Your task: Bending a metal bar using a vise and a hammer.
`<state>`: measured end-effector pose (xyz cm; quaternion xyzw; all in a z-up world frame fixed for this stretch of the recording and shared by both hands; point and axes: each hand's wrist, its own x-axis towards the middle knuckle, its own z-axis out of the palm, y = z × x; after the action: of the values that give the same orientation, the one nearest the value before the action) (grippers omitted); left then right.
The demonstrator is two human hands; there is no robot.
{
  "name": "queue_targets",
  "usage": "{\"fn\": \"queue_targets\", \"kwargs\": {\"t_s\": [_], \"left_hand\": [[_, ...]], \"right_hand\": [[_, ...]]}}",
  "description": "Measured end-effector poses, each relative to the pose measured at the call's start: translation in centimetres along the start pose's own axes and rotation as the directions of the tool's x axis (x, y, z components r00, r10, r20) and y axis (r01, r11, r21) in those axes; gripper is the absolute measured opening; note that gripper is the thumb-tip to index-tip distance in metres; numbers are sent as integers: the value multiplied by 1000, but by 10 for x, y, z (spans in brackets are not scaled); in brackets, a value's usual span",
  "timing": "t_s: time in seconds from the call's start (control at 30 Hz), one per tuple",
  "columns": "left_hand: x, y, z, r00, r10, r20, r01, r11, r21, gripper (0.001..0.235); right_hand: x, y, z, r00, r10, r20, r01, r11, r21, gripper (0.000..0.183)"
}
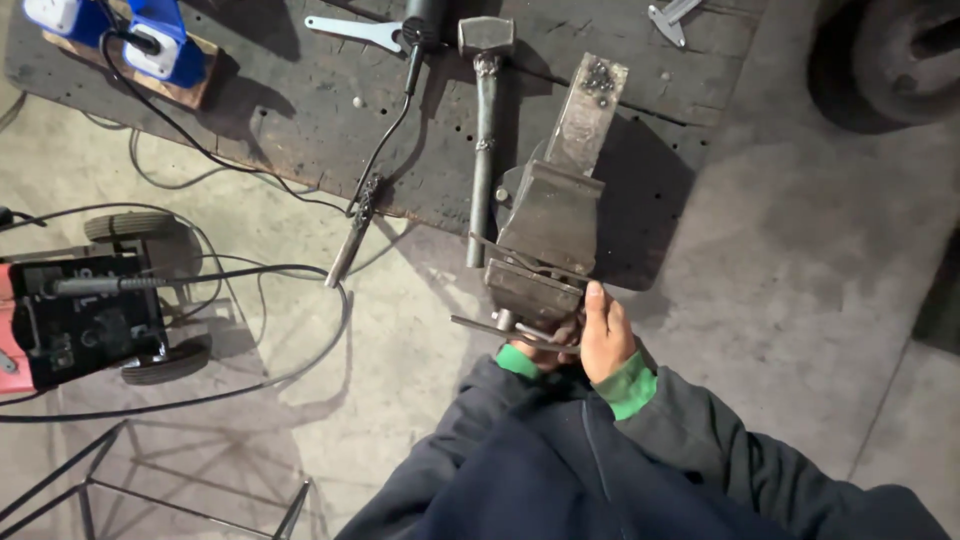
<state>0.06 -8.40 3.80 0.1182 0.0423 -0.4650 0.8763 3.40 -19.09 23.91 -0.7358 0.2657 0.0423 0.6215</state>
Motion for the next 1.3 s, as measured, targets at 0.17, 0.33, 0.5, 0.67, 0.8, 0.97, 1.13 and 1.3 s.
{"fn": "queue_targets", "kwargs": {"t_s": [0.17,0.33,0.5,0.67,0.8,0.97,1.13,1.3], "left_hand": [[-20,27,35,913,-325,-245,241,917,-317,40],[-20,-17,32,986,-161,-40,157,824,545,50],[4,-40,7,965,236,-118,-66,649,758,40],[-3,2,-40,966,108,-234,-11,925,381,19],[-18,48,-57,649,631,-425,147,444,884,29],[-35,49,-132,512,641,-572,-92,703,705,53],[-54,110,-67,425,361,-830,-536,840,91,25],[-78,193,51,317,702,-638,-661,646,382,20]], "right_hand": [[-3,-21,0,995,-33,93,29,998,47,60],[-3,-12,-2,974,219,50,-224,968,113,58],[1,5,-4,1000,-3,24,2,999,44,56],[1,1,-3,998,-41,44,36,993,114,56],[-6,-12,-3,974,196,117,-218,948,232,60],[-3,-7,-6,974,174,142,-202,955,215,65],[-5,-11,-5,973,171,155,-204,951,232,62],[-4,-1,-5,978,166,129,-192,953,234,60]]}}
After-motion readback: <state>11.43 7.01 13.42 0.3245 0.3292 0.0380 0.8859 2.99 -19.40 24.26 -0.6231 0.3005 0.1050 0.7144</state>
